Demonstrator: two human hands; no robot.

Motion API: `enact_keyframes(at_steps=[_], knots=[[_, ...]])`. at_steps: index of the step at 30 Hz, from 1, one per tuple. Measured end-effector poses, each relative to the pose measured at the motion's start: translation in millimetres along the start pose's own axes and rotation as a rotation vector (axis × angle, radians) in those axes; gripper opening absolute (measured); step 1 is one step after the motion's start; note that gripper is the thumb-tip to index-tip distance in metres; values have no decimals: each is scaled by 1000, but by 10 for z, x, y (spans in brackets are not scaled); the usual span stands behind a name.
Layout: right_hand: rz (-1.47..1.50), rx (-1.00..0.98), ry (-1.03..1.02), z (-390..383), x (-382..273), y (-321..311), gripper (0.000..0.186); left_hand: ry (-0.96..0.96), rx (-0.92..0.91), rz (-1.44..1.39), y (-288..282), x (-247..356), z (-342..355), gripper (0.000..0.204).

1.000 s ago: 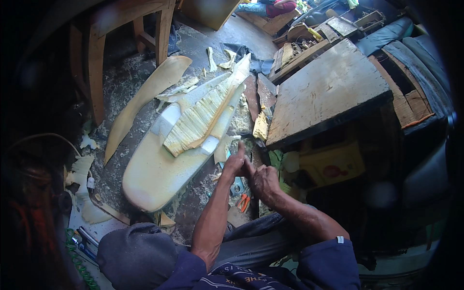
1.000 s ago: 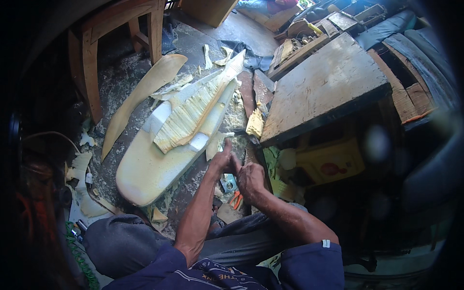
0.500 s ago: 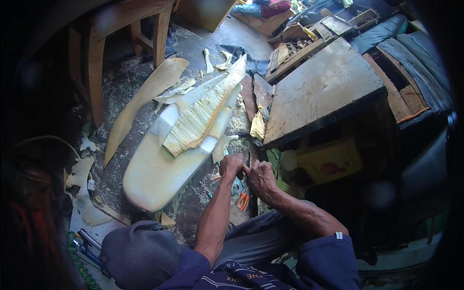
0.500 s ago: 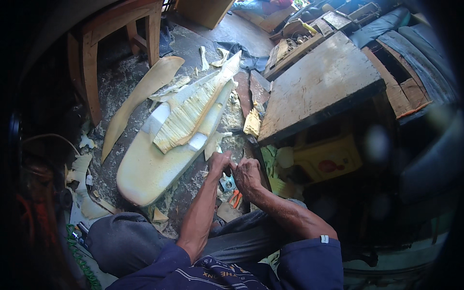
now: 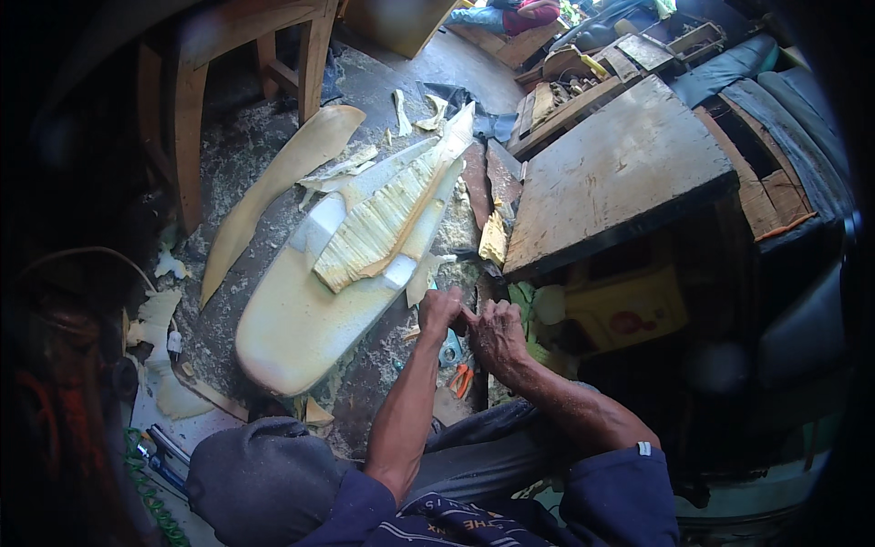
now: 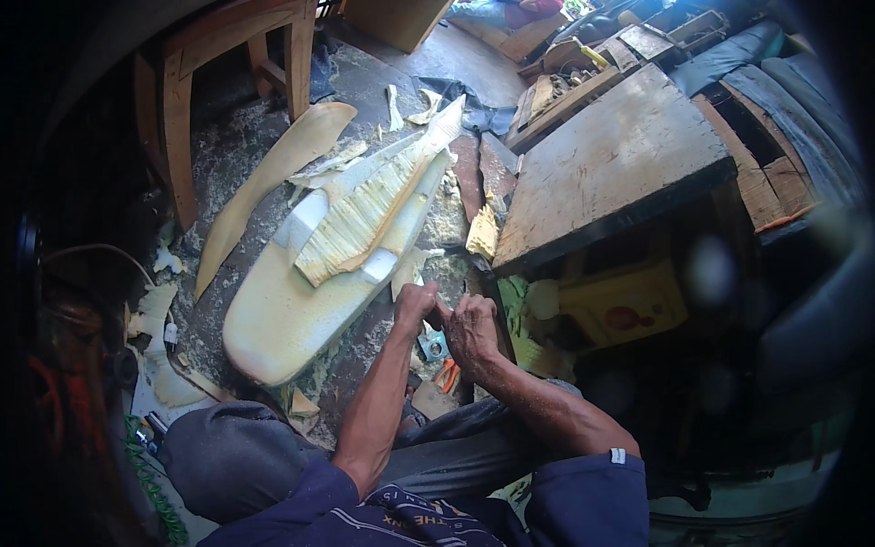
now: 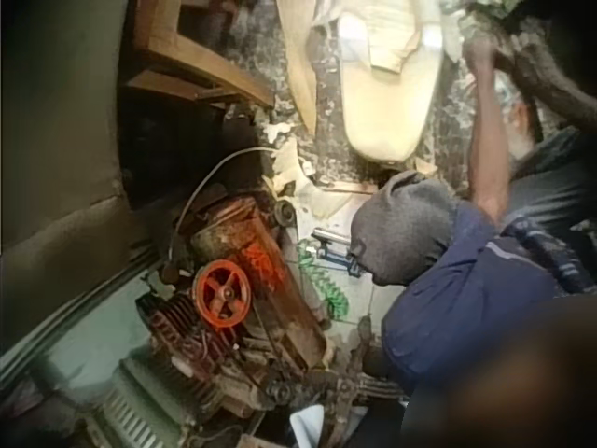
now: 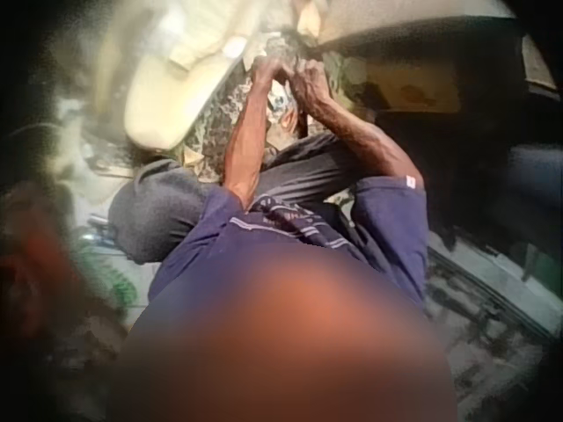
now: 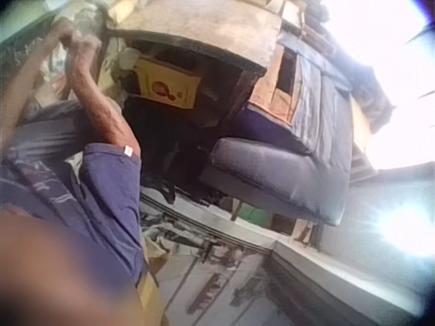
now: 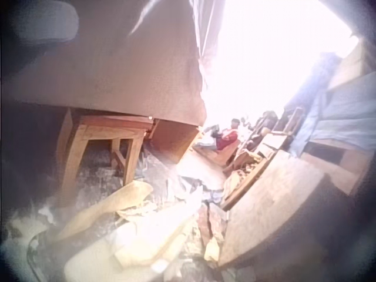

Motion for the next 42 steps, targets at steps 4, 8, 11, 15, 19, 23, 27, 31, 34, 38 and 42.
enact_keyframes(at_steps=[4,8,11,15,19,23,27,31,34,38,42], knots=[[242,76,-16,-16,191,-179,77,47,-237,-675,126,8,-12,54],[430,-69,-26,89,374,-162,86,162,-381,-783,295,338,-204,56],[622,-223,-39,165,357,-57,93,288,-297,-839,382,579,-311,50],[799,2,-159,170,309,-137,96,290,-102,-725,387,611,-323,47],[843,-40,-261,115,285,-145,99,256,-47,-775,336,528,-247,54],[975,-31,-470,22,296,-315,101,120,-204,-1111,327,542,-242,56],[1156,-44,-360,6,472,-369,101,314,-369,-1184,338,889,-399,62],[1313,-6,-337,16,546,-369,97,394,-353,-1156,387,1060,-505,59],[1021,-54,-334,7,415,-335,96,280,-168,-935,317,929,-472,54],[776,-127,-352,-36,265,-361,95,102,-228,-1173,304,780,-408,49],[1055,-61,-331,-48,417,-528,96,208,-340,-1236,245,939,-461,55]])
Point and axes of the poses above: each hand's wrist, its own z-axis towards the middle knuckle, its own y-axis out of the palm, x = y × z, the point moved 6 cm from there along z, towards the middle knuckle, and after that the axes turned 11 degrees about -x, right-handed, at the moved point
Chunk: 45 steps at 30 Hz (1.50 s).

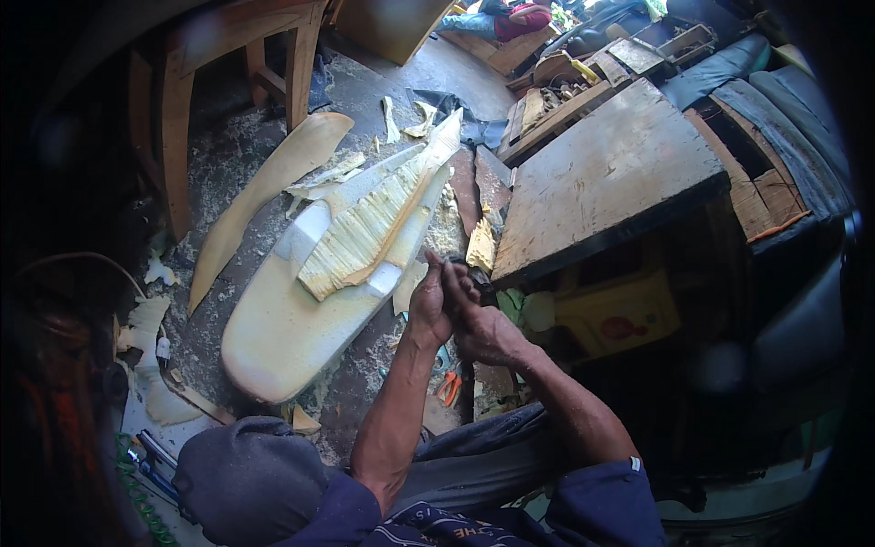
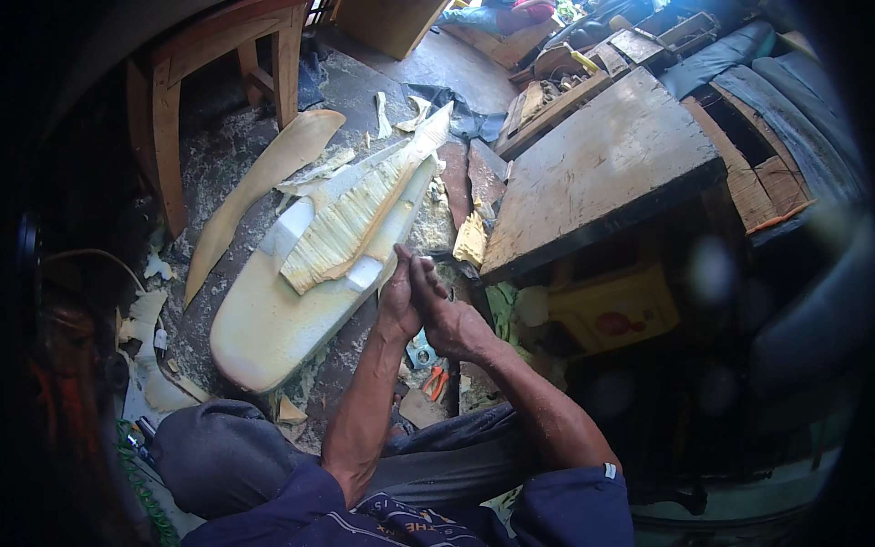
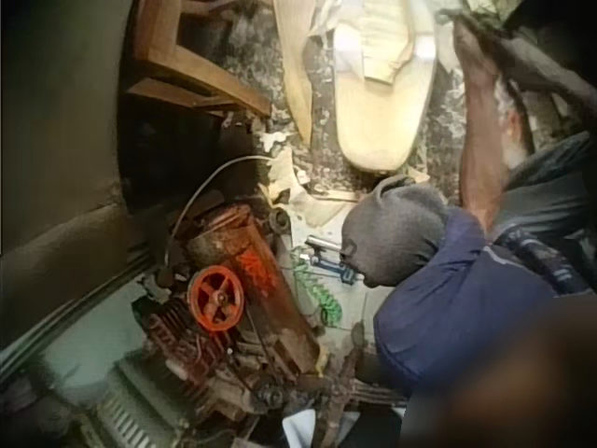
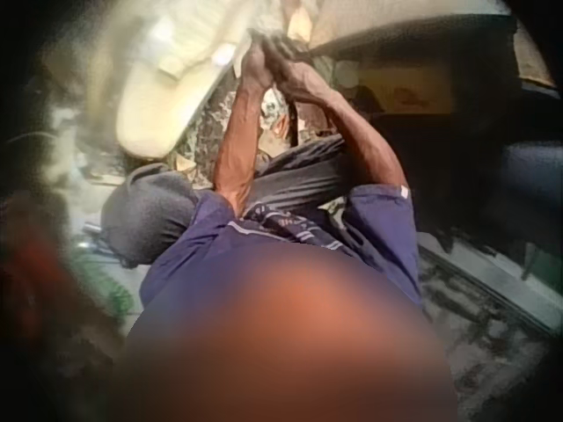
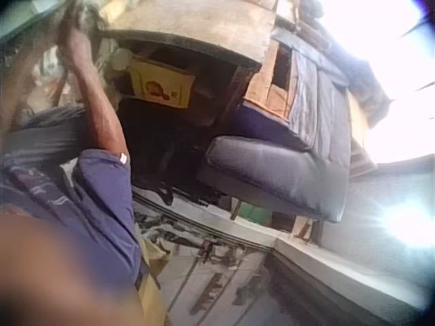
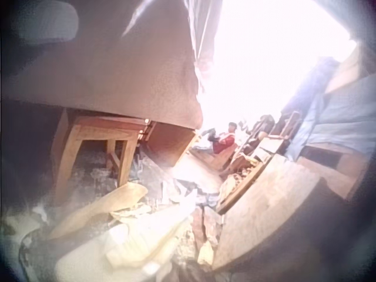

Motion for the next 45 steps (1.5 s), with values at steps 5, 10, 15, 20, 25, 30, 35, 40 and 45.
enact_keyframes(at_steps=[5,10,15,20,25,30,35,40,45], knots=[[162,30,-26,12,8,-95,97,115,-145,193,222,59,-37,54],[-85,-141,29,25,-3,121,91,40,82,216,77,76,-85,48],[216,-91,-67,-18,-34,-57,97,12,12,70,196,139,-91,60],[-51,38,59,3,-36,-100,79,216,29,320,268,199,-53,56],[-340,84,85,26,-170,74,58,-4,242,184,-14,169,-81,61],[-454,150,228,-53,-181,-57,77,7,-88,-10,109,200,-39,69],[-518,202,130,-44,-288,-24,80,31,72,178,-22,225,-30,53],[-420,70,161,33,-212,16,69,-18,-56,-246,38,206,-40,50],[249,-131,98,-23,-212,-85,102,22,-100,-15,-33,159,7,50]])
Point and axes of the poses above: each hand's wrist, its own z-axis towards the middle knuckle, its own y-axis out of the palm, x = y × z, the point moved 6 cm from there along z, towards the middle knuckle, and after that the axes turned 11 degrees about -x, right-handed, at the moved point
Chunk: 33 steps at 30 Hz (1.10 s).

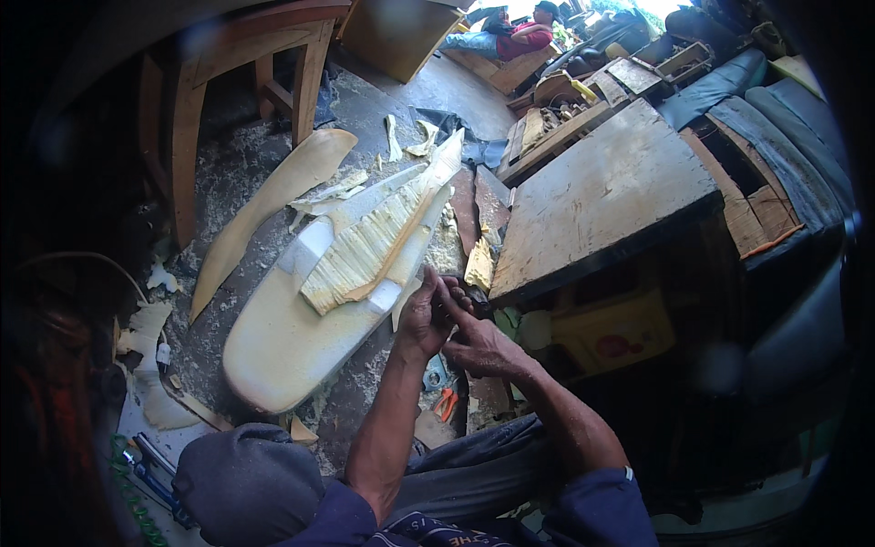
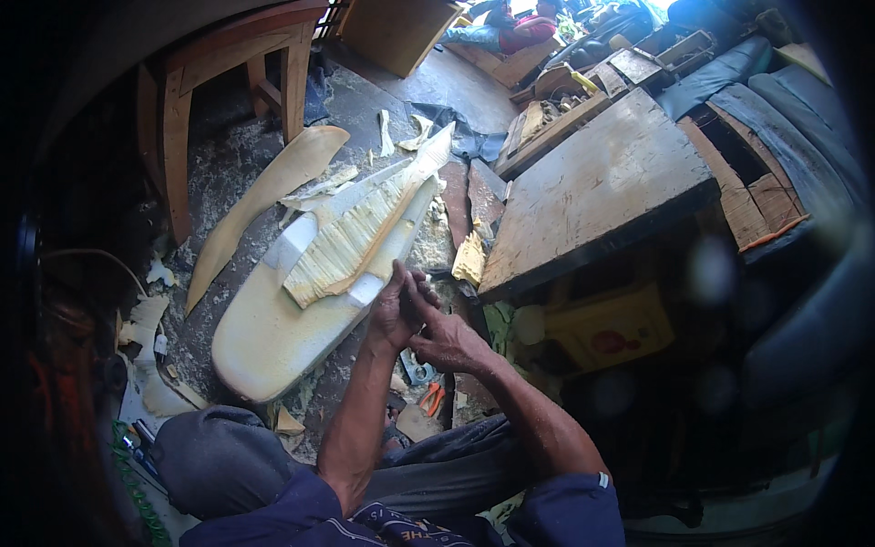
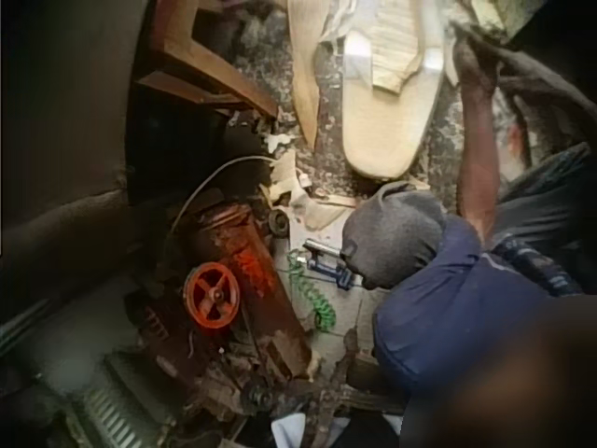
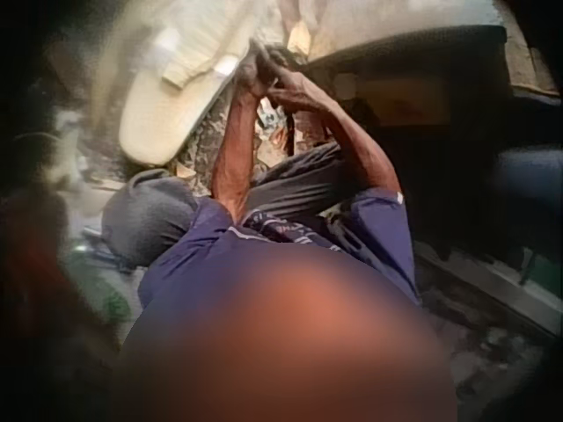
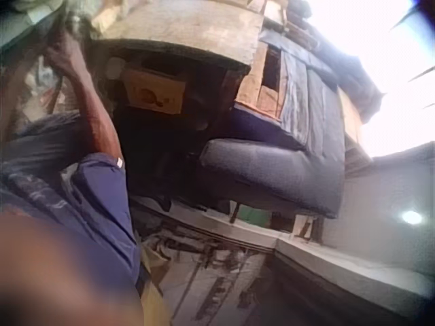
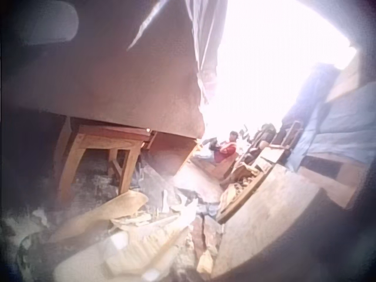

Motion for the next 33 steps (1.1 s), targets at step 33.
enact_keyframes(at_steps=[33], knots=[[-202,851,-362,-146,-44,-487,65,116,-205,387,634,-558,-28,89]])
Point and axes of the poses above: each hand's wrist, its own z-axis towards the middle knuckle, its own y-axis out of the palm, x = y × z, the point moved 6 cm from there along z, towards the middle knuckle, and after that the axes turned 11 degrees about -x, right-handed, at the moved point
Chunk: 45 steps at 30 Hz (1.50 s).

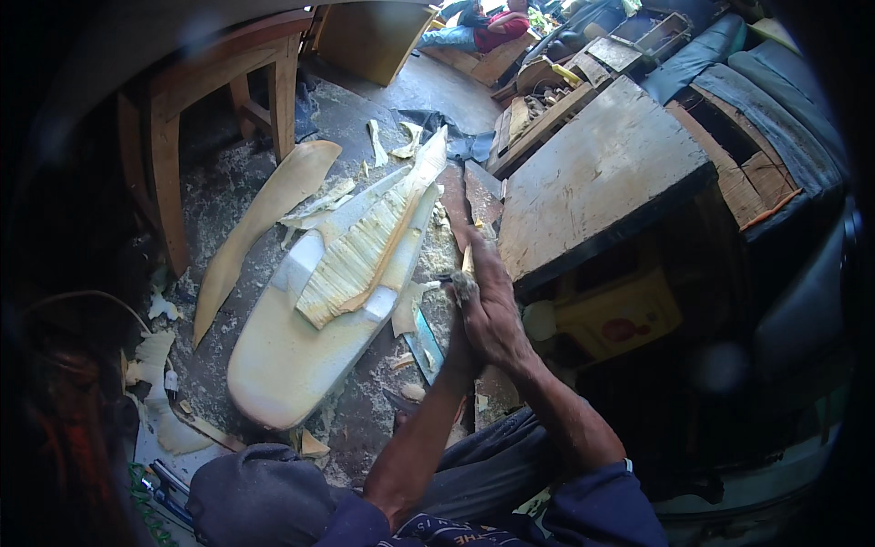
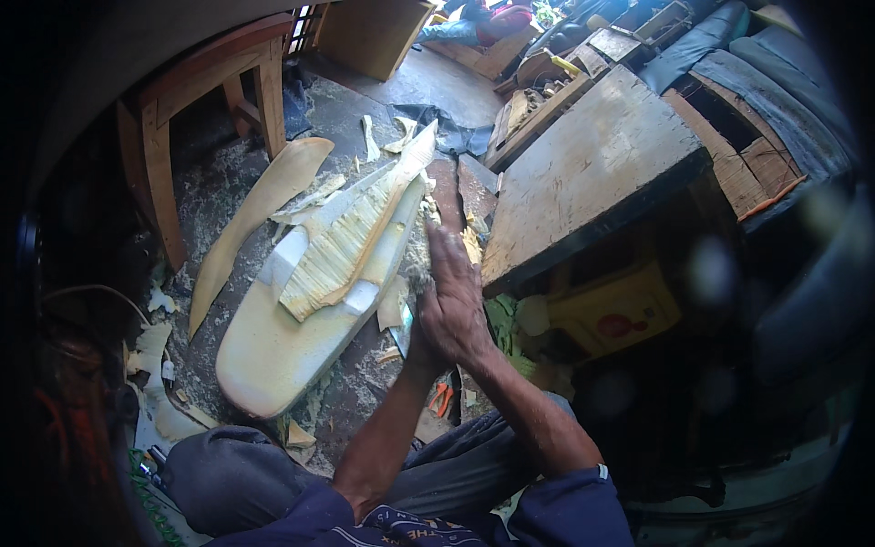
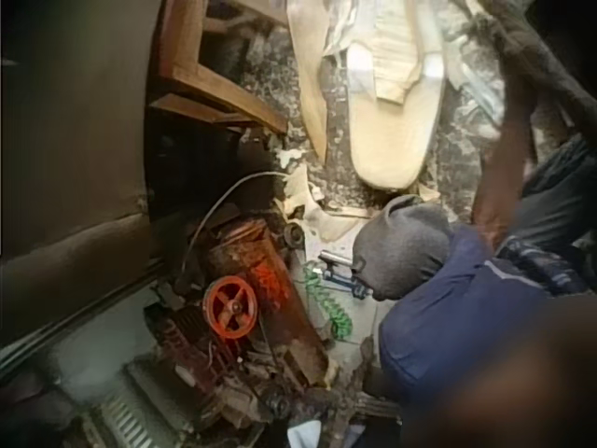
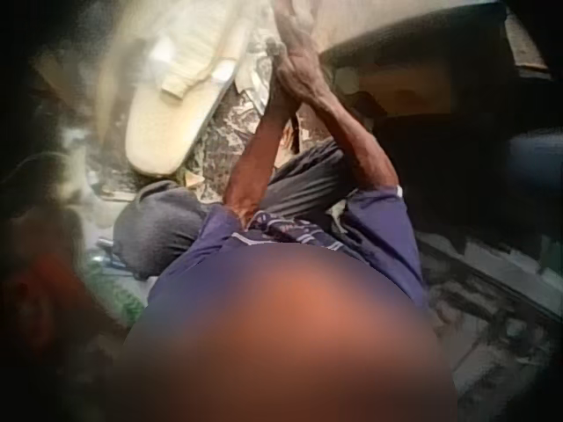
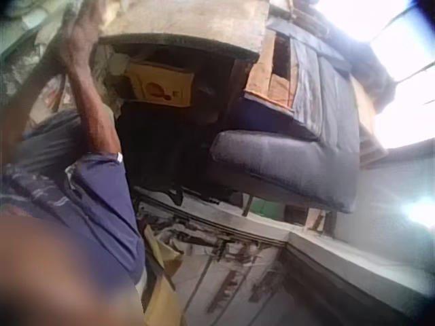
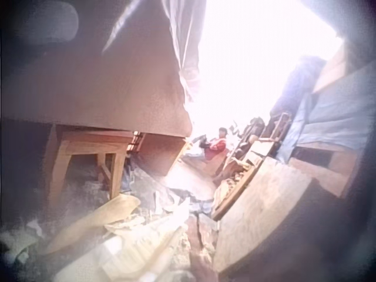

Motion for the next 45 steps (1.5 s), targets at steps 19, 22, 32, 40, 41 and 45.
enact_keyframes(at_steps=[19,22,32,40,41,45], knots=[[50,19,563,68,1186,-352,64,-318,98,-389,529,-644,-90,64],[237,326,576,120,1449,-622,64,-143,14,369,637,-345,-126,52],[435,70,419,-87,950,154,62,90,363,620,182,256,197,39],[214,-17,298,-160,231,120,43,-170,333,-31,-253,194,109,41],[235,5,283,-144,240,114,44,-118,363,-62,-253,202,112,42],[347,26,379,-109,411,113,39,70,154,73,-45,210,165,40]])
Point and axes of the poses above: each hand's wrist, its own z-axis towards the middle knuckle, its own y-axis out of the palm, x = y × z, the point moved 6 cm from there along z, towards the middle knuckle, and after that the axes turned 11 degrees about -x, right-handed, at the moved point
